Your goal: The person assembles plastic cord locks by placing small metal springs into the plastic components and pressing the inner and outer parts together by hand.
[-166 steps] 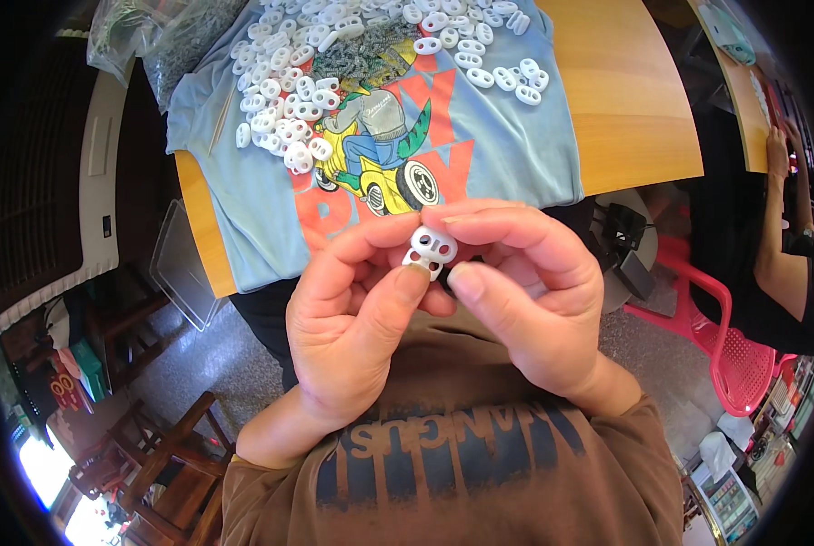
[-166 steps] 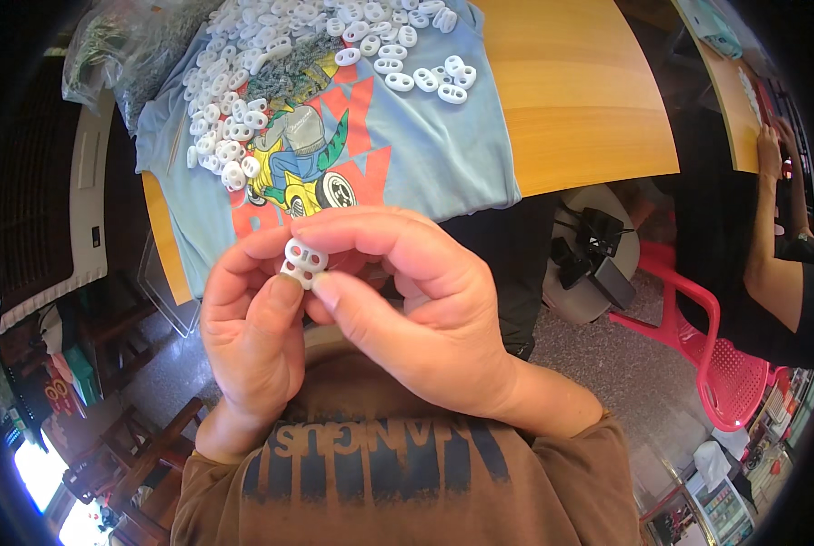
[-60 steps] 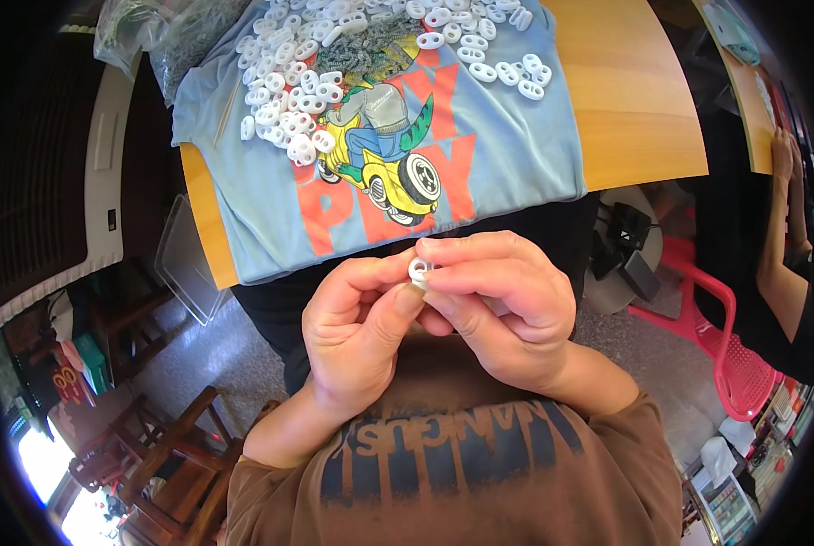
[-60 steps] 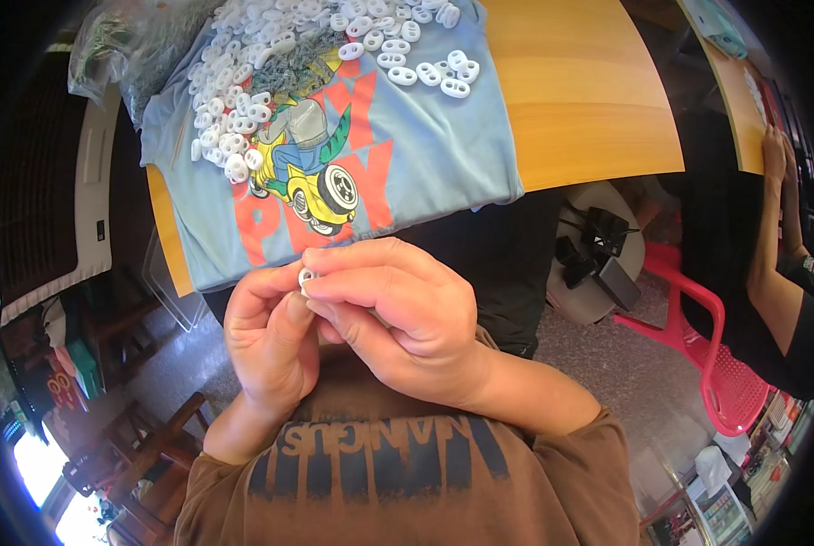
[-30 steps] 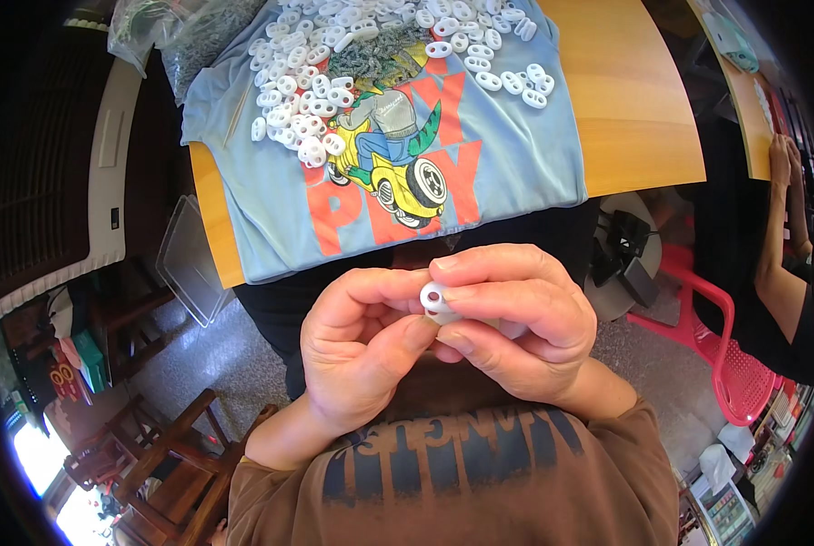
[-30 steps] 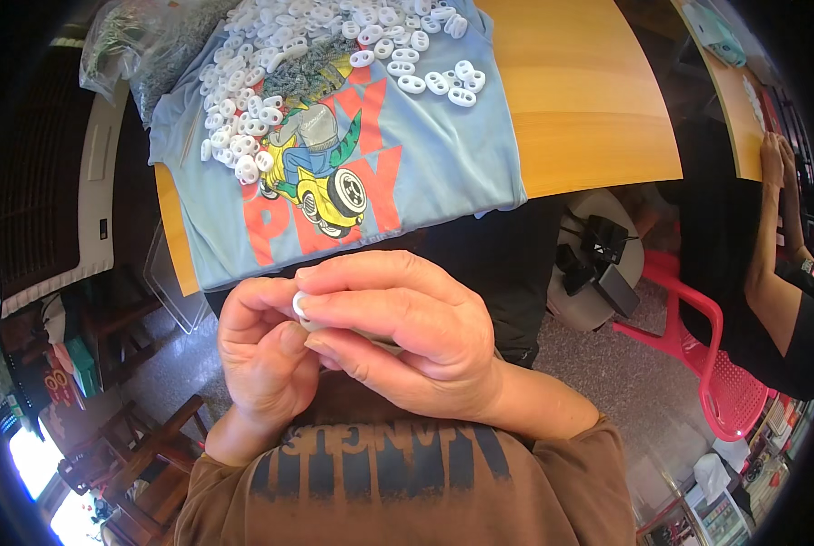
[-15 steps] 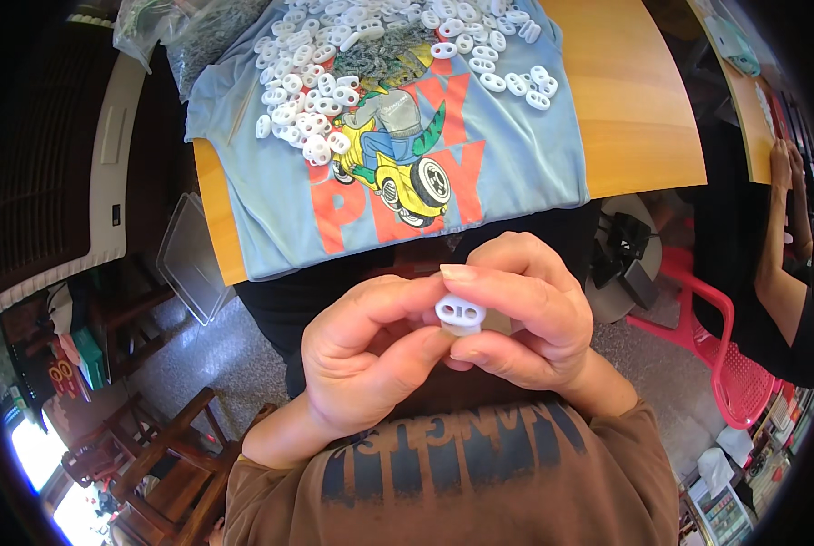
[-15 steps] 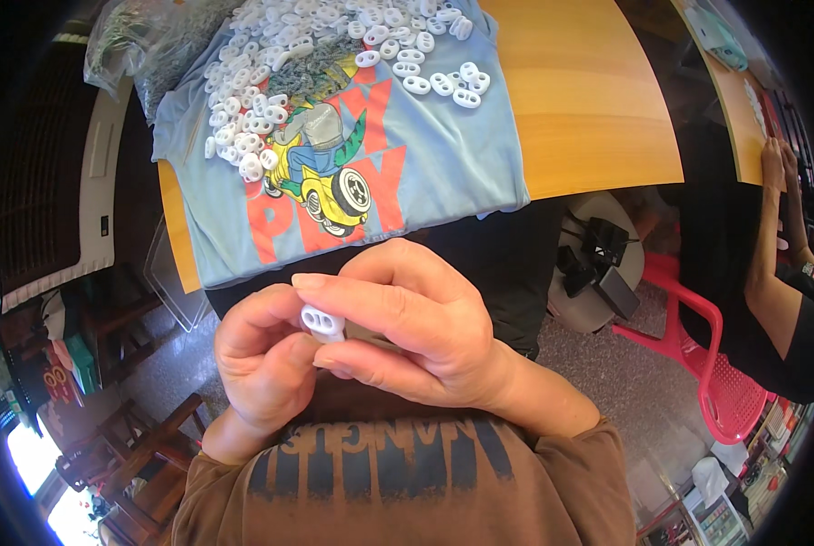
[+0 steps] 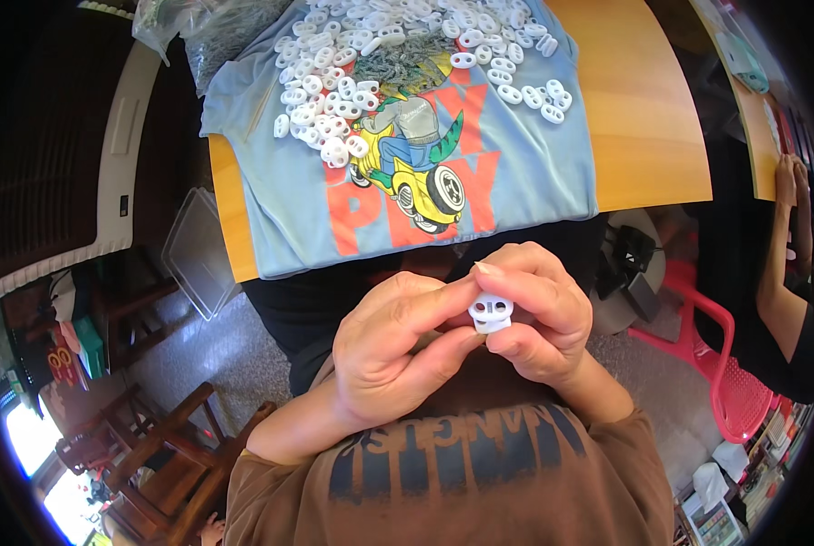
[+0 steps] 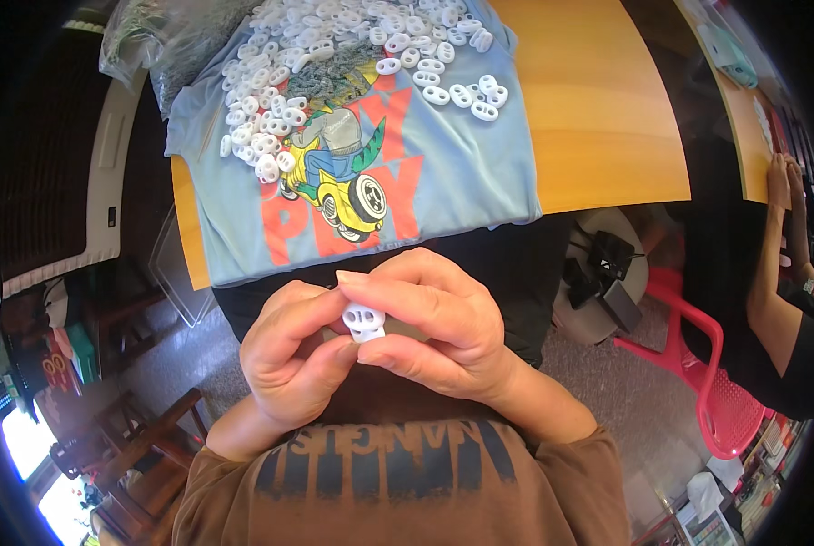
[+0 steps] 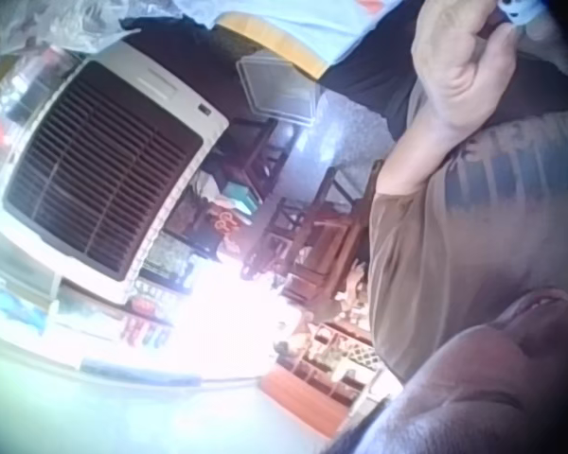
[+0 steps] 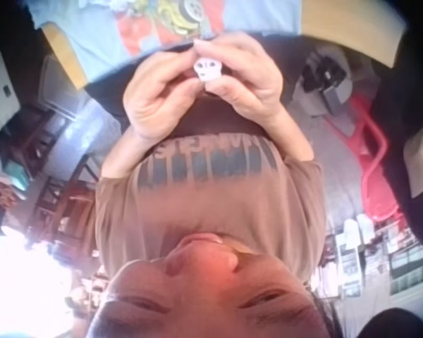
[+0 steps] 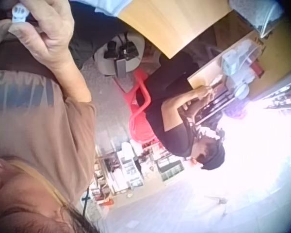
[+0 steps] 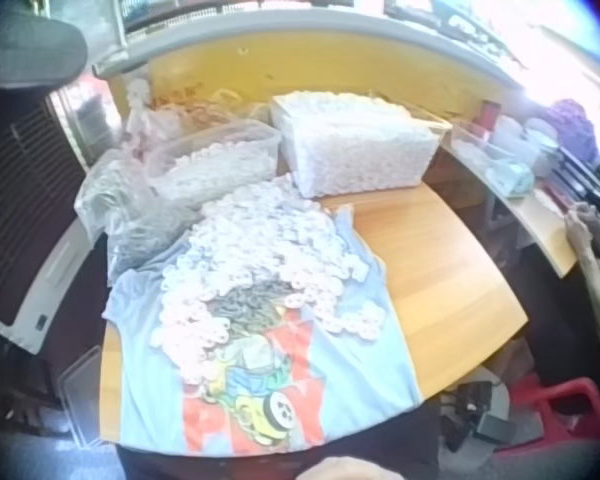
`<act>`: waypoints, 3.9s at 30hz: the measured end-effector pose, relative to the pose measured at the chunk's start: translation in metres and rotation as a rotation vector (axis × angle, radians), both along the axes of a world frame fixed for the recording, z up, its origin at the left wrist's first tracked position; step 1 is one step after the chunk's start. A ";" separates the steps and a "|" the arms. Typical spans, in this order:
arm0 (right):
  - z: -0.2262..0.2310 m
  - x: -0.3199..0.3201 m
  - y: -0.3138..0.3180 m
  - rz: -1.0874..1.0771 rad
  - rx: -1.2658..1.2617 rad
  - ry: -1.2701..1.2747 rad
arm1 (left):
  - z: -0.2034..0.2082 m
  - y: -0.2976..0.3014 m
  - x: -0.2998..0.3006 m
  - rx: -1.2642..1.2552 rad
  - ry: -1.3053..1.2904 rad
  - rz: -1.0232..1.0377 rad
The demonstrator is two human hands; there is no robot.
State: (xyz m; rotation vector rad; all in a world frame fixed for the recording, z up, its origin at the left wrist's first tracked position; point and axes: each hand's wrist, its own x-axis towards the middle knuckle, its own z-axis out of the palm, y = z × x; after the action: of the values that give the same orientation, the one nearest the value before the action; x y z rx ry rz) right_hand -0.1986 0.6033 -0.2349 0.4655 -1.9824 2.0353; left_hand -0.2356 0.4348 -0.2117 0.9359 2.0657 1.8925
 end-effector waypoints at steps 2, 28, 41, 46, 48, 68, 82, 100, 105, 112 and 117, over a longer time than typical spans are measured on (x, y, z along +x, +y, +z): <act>-0.003 0.000 -0.001 -0.031 -0.008 0.009 | 0.001 0.002 0.002 -0.025 0.007 0.046; -0.018 0.011 -0.012 0.057 -0.300 -0.056 | -0.003 0.004 0.008 0.023 0.085 0.052; -0.014 0.010 -0.014 -0.002 -0.268 -0.035 | -0.002 0.006 0.012 0.064 0.132 0.110; -0.015 0.009 -0.017 -0.020 -0.258 -0.032 | -0.005 0.007 0.013 0.067 0.145 0.145; -0.016 0.009 -0.018 -0.044 -0.250 -0.025 | -0.005 0.008 0.013 0.054 0.155 0.158; -0.019 0.013 -0.018 -0.068 -0.230 -0.002 | -0.009 0.009 0.013 0.069 0.159 0.145; -0.016 0.004 -0.008 -0.129 -0.097 -0.053 | -0.011 0.011 0.011 0.167 -0.484 0.083; -0.011 -0.044 0.083 -0.672 0.376 -0.106 | 0.038 0.064 -0.098 0.184 -0.784 0.089; -0.019 -0.044 0.080 -0.713 0.416 -0.057 | 0.036 0.072 -0.155 0.231 -0.700 0.104; -0.020 -0.047 0.078 -0.704 0.391 -0.046 | 0.091 0.063 -0.318 0.411 -0.547 0.320; -0.024 -0.049 0.078 -0.731 0.387 -0.046 | 0.057 0.061 -0.273 0.147 -0.493 0.263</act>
State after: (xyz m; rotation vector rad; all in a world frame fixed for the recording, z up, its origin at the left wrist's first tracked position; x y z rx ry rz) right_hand -0.2480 0.6815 -0.2587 -0.2273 -2.1428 1.2344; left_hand -0.5089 0.4961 -0.1546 0.1831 1.8325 2.1524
